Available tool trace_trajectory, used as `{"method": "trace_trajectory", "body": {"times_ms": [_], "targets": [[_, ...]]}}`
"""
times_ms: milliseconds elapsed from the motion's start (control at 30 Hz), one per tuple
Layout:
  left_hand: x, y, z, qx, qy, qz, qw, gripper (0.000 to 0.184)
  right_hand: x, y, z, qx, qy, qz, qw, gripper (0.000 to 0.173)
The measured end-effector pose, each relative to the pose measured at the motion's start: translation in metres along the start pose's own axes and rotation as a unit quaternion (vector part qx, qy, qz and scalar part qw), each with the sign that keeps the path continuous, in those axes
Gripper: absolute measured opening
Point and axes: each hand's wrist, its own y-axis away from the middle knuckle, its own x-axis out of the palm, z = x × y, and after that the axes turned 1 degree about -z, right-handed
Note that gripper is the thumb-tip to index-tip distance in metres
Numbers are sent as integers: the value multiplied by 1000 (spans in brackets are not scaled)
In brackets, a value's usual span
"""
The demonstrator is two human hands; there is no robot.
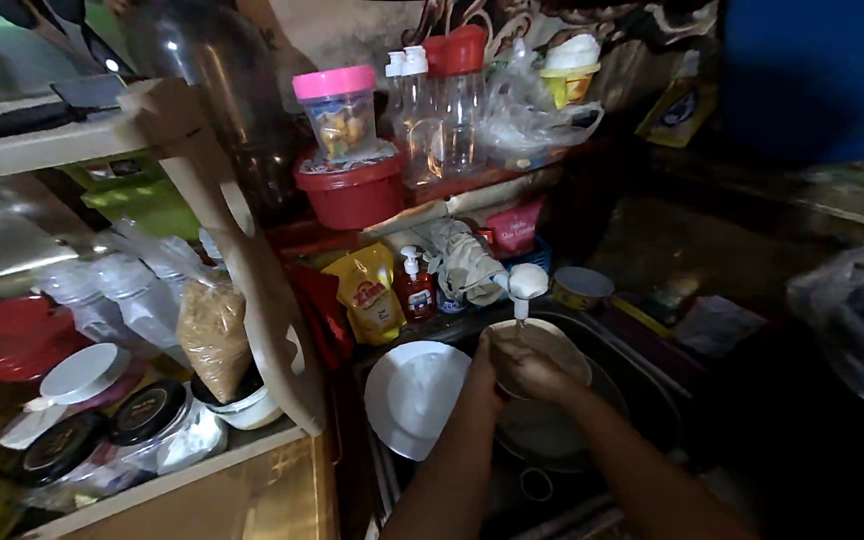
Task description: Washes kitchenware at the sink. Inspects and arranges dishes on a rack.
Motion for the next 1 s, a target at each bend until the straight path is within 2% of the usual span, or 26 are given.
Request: {"method": "trace_trajectory", "body": {"times_ms": [67, 167, 267, 333, 400, 467, 533, 600, 667, 733, 800, 833, 867, 933, 967, 1000], "targets": [[1, -1, -3, 2, -26, -9, 1000, 63, -1, 21, 3, -23, 3, 46, 999, 41], [-4, -4, -7, -2, -86, -6, 996, 70, -16, 58, 5, 38, 113, 77, 990, 40], [6, -13, -3, -38, -53, -11, 998, 69, -20, 73, -3, 60, 162, -15, 985, 31], [18, -11, -3, -49, -34, -12, 998, 70, -17, 74, -2, 69, 100, -77, 990, 25], [35, -12, -1, -17, -54, -30, 998, 66, -14, 70, 4, 101, -2, -146, 984, 21], [52, 1, 7, 54, -174, -93, 979, 62, -11, 63, 6, 122, -105, -209, 964, 22], [62, 15, 21, 177, -292, -143, 929, 53, -8, 52, 3, 136, -208, -252, 935, 23], [61, 22, 28, 257, -325, -112, 903, 55, -6, 44, -2, 153, -312, -265, 899, 23], [52, 15, 29, 290, -343, -73, 890, 60, -6, 41, -3, 174, -386, -250, 871, 24], [51, 6, 19, 261, -286, -65, 919, 57, -10, 40, 1, 186, -400, -242, 864, 24], [54, 1, -2, 168, -269, -66, 946, 56, -11, 42, 5, 173, -378, -233, 879, 22], [54, -3, -14, 129, -298, -64, 944, 55, -11, 45, 8, 162, -352, -228, 893, 22], [51, -6, -25, 104, -360, -61, 925, 54, -13, 47, 13, 154, -319, -218, 909, 22], [50, -7, -44, 76, -507, -56, 857, 48, -13, 49, 18, 126, -254, -205, 937, 21], [52, -5, -47, 78, -534, -73, 838, 46, -11, 47, 18, 116, -237, -204, 943, 21], [56, 0, -45, 99, -531, -97, 836, 45, -9, 44, 17, 113, -236, -208, 943, 20]]}}
